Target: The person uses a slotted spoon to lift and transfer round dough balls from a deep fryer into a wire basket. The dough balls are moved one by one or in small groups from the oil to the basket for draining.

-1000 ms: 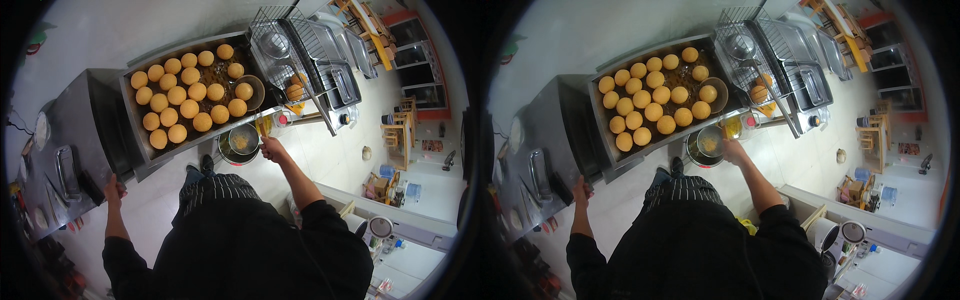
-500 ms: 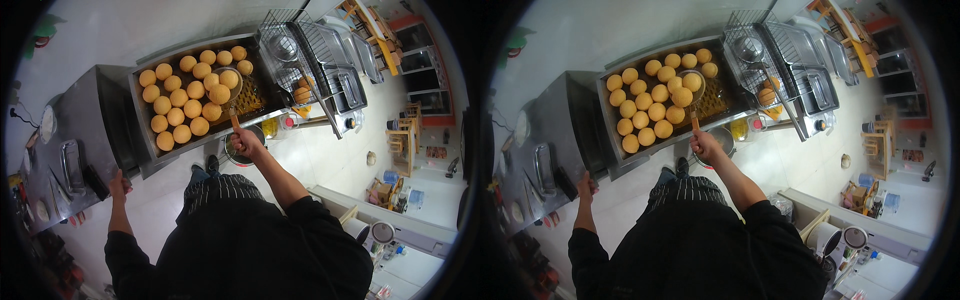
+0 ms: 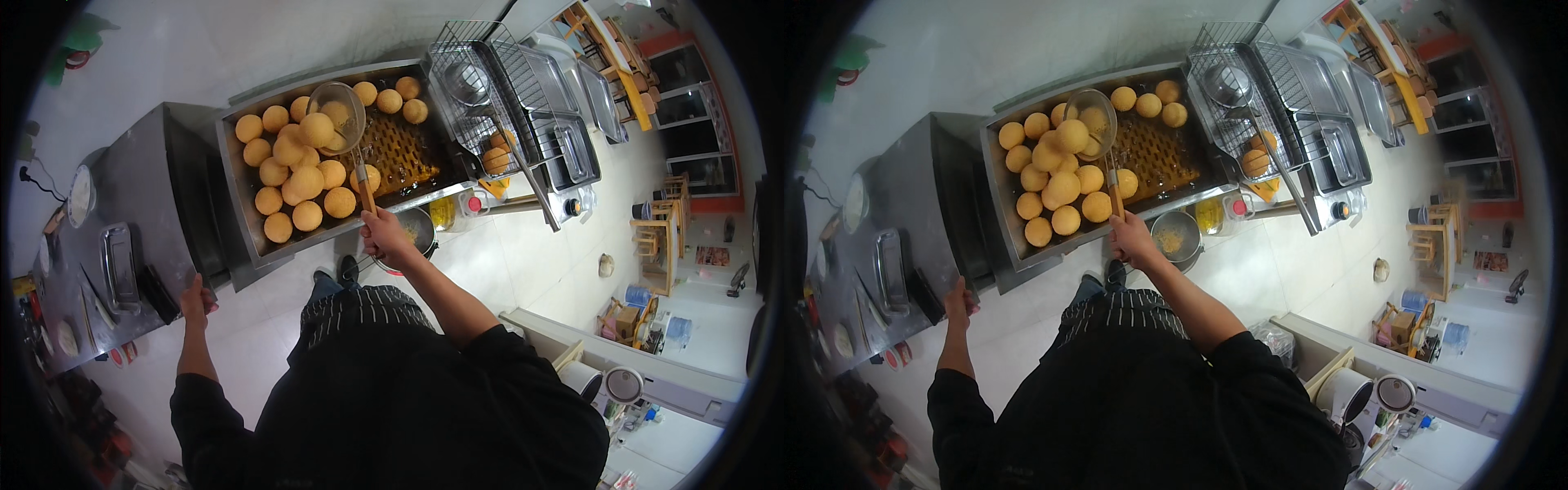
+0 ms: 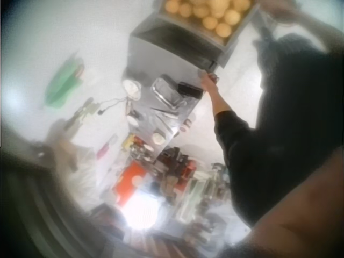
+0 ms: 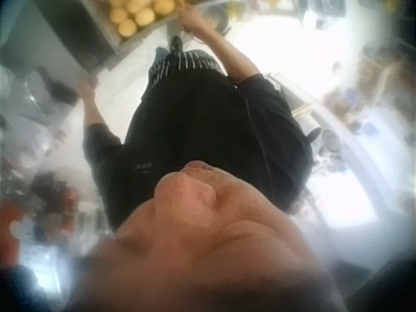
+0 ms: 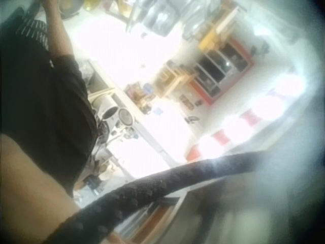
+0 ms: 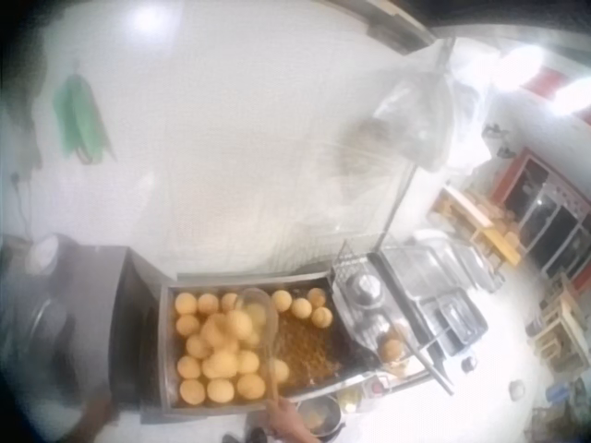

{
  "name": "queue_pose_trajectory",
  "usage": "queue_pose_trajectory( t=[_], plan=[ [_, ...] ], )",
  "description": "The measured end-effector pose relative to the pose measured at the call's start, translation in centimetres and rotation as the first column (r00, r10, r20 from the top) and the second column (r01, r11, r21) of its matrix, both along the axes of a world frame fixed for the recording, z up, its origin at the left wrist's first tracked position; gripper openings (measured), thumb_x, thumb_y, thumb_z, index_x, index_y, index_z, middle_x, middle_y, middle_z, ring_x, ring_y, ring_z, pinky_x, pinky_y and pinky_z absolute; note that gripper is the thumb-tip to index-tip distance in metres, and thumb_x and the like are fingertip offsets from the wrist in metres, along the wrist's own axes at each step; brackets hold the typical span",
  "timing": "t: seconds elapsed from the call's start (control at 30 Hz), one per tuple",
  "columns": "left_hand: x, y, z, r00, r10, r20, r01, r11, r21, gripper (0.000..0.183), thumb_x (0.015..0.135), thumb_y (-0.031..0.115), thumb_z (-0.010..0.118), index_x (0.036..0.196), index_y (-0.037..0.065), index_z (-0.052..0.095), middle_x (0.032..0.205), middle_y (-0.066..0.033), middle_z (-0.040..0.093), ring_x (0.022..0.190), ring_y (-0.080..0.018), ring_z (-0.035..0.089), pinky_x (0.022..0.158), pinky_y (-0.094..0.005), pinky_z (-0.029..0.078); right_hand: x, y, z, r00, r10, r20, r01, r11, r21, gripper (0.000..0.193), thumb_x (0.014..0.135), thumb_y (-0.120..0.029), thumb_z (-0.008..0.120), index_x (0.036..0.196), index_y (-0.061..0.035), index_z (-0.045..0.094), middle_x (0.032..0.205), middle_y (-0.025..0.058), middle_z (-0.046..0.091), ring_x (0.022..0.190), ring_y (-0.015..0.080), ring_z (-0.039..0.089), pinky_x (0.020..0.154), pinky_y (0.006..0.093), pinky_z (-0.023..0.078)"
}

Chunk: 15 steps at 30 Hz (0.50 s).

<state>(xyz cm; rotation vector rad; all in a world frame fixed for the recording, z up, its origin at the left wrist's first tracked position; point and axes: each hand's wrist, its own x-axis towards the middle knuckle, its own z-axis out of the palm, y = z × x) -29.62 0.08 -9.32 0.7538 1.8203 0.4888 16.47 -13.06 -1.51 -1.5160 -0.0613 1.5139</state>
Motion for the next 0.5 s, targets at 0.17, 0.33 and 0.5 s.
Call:
queue_pose_trajectory(
  t=[0.17, 0.33, 0.5],
  plan=[
    [-0.5, 0.0, -0.3, 1.0, -0.016, 0.014, 0.016, 1.0, 0.003, 0.048, 0.086, 0.047, 0.068, 0.068, 0.005, 0.055, 0.053, -0.0052, 0.049, 0.036, -0.0169, 0.048, 0.036, -0.0288, 0.046, 0.5, -0.7, 0.5, 0.995, -0.005, -0.096, 0.006, 1.0, 0.009, 0.015, 0.099, -0.025, 0.048, 0.102, -0.0109, 0.045, 0.069, 0.0, 0.044, 0.046, 0.0082, 0.037, 0.037, 0.0252, 0.031],
    [-1.1, 0.0, -0.8, 0.996, -0.013, 0.086, 0.012, 1.0, 0.009, 0.047, 0.085, 0.047, 0.07, 0.069, 0.005, 0.056, 0.053, -0.0054, 0.049, 0.036, -0.0171, 0.049, 0.036, -0.029, 0.047, 1.1, -1.9, 2.1, 0.994, 0.032, -0.108, -0.027, 0.999, 0.047, 0.015, 0.1, -0.025, 0.048, 0.098, -0.0116, 0.043, 0.065, -0.0015, 0.039, 0.044, 0.007, 0.033, 0.037, 0.0236, 0.028],
    [-0.7, 0.1, -0.6, 1.0, 0.009, 0.028, -0.008, 1.0, -0.007, 0.047, 0.084, 0.047, 0.071, 0.07, 0.005, 0.056, 0.053, -0.0055, 0.049, 0.038, -0.017, 0.05, 0.037, -0.0298, 0.048, 0.9, -4.9, 3.4, 0.984, 0.17, -0.048, -0.17, 0.985, -0.002, 0.015, 0.1, -0.025, 0.047, 0.097, -0.0104, 0.043, 0.066, -0.0012, 0.04, 0.043, 0.0074, 0.035, 0.036, 0.0241, 0.029]
  ],
)
